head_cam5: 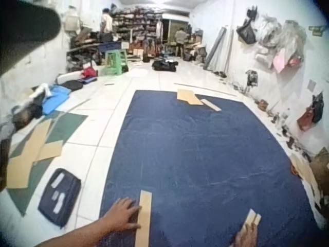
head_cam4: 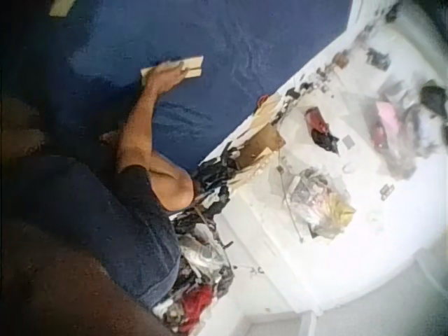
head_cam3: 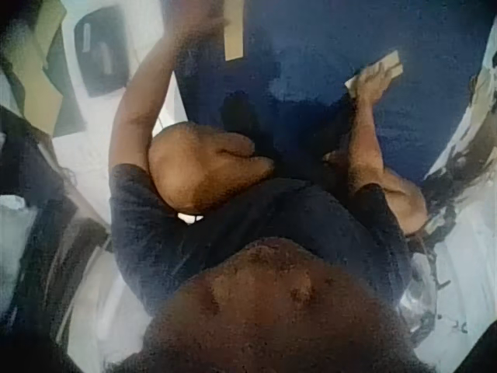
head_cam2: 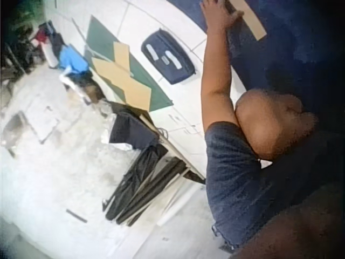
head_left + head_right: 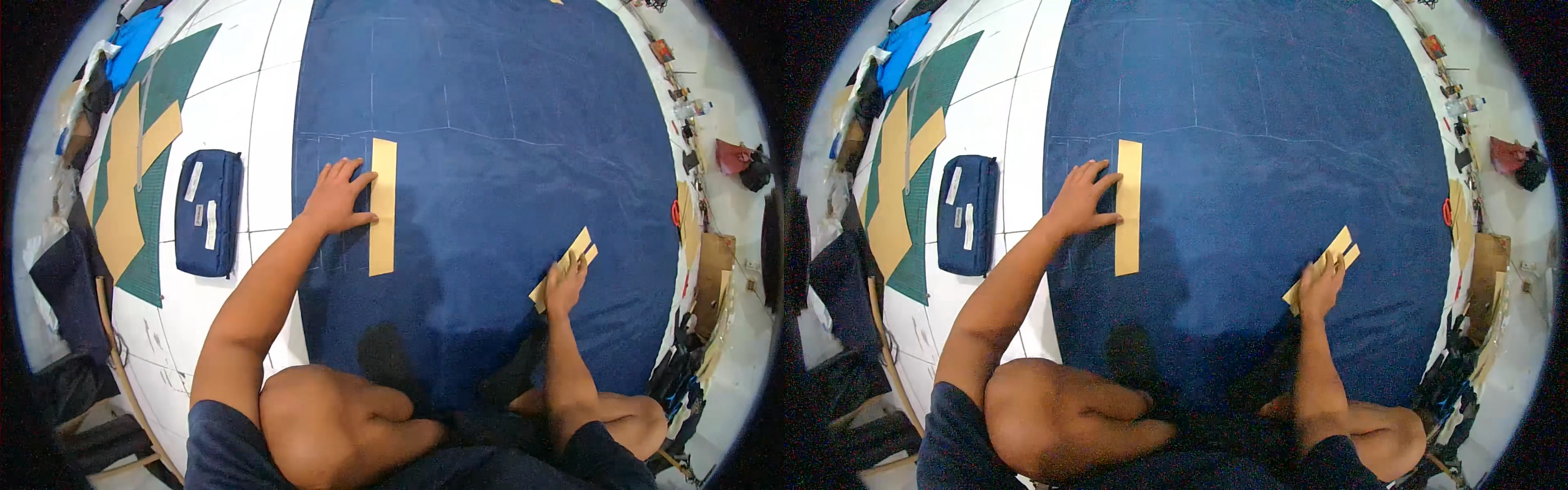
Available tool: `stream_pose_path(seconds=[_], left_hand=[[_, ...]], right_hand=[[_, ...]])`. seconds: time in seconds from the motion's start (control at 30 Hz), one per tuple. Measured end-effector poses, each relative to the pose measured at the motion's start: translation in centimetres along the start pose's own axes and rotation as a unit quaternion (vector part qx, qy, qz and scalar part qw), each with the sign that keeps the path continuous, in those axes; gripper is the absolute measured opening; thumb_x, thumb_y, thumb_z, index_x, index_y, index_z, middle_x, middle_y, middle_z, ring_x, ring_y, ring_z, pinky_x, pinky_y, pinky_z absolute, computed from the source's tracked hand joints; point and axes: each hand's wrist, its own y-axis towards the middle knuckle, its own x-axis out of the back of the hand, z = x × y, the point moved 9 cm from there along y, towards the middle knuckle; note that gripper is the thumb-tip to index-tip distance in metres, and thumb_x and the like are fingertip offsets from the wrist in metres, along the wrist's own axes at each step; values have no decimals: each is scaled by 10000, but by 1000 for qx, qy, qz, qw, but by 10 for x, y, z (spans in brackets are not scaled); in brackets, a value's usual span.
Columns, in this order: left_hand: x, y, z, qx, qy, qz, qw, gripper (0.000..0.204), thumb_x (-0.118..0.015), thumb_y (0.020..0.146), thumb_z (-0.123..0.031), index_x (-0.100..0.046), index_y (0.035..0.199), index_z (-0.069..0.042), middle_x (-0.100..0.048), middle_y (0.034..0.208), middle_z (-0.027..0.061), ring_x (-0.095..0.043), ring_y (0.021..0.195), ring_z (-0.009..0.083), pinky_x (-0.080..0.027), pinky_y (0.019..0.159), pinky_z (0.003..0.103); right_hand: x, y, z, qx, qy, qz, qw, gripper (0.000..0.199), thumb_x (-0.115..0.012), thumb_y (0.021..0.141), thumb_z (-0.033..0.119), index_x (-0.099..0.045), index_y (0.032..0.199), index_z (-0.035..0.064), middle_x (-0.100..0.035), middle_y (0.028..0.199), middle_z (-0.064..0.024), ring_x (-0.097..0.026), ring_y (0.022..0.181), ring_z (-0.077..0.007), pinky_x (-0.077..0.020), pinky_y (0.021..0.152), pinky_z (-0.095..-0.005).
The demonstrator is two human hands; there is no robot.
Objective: The person places cardboard templates onto a blue fabric sheet and traces their outlines with a marking tool.
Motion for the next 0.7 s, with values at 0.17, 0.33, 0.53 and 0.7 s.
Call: stream_pose_path(seconds=[0.17, 0.33, 0.53, 0.7], left_hand=[[5, -2, 8, -9, -4, -16, 1000, 838, -811, 698, -516, -498, 1386, -153, -380, 1507, 170, -339, 1406, 398, -278, 1153, 548], [-5, 5, 4, 1, 33, 5, 999, 837, -786, 721, -537, -484, 1396, -145, -361, 1540, 91, -311, 1439, 315, -279, 1153, 545], [-4, 7, 3, -1, 54, 46, 997, 871, -767, 735, -553, -443, 1429, -139, -352, 1556, 53, -302, 1452, 266, -280, 1147, 559], [-8, 4, 6, -6, 59, 41, 997, 854, -751, 759, -545, -428, 1439, -141, -354, 1557, 49, -306, 1451, 265, -289, 1142, 553]], right_hand=[[-23, -16, 196, 236, 134, 115, 956, 328, -727, 838, 235, -670, 1131, 99, -594, 1263, -134, -535, 1205, -334, -462, 995, -432], [-54, -82, 303, 364, 188, 196, 891, 437, -722, 846, 299, -622, 1245, 152, -536, 1364, -86, -503, 1262, -338, -521, 960, -414], [-71, -118, 321, 411, 126, 194, 882, 404, -663, 896, 319, -620, 1273, 181, -515, 1415, -61, -442, 1327, -396, -537, 950, -435], [-75, -122, 322, 429, 114, 168, 880, 403, -652, 898, 353, -629, 1267, 192, -532, 1400, -55, -441, 1331, -395, -551, 923, -417]])
